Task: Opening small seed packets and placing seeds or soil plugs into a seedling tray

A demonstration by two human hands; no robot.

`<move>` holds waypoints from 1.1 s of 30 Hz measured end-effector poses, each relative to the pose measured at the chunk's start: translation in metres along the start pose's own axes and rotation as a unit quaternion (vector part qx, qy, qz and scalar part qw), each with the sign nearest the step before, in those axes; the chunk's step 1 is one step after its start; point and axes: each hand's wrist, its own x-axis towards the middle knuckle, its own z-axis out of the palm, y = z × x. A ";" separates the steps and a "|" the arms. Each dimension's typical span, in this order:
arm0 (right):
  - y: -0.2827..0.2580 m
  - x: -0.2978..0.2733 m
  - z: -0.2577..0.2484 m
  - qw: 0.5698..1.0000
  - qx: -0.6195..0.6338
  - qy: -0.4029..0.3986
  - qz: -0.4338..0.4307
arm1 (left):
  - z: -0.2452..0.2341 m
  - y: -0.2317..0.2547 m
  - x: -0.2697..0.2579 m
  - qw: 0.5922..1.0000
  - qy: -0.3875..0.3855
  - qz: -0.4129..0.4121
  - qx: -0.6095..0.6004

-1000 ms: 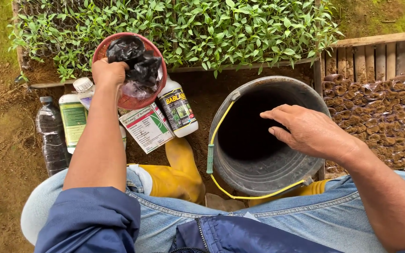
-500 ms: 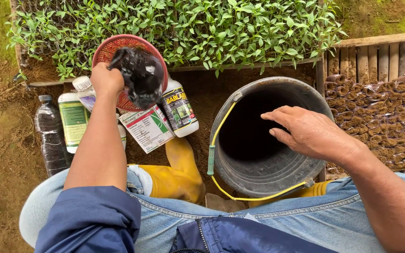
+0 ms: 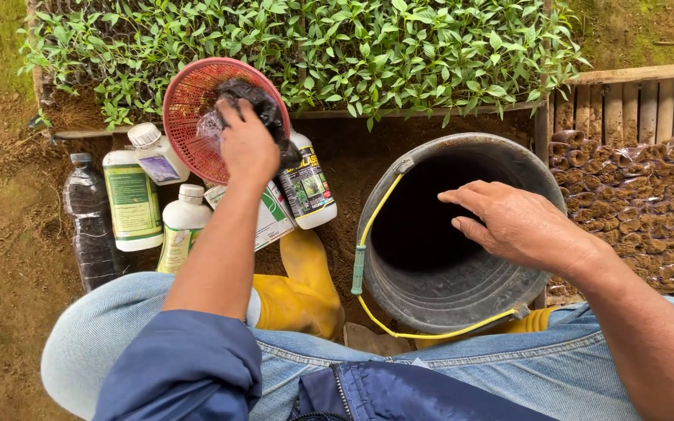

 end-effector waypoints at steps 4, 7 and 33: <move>0.000 0.001 -0.001 1.000 0.005 -0.007 0.011 | 0.013 -0.002 0.013 0.984 0.169 0.051 -0.028; -0.001 0.002 -0.003 1.000 0.006 -0.010 0.017 | -0.007 -0.011 0.028 0.962 0.198 -0.040 -0.182; 0.009 0.011 0.004 1.000 0.002 0.010 -0.016 | -0.054 -0.039 0.080 0.984 0.102 -0.058 0.133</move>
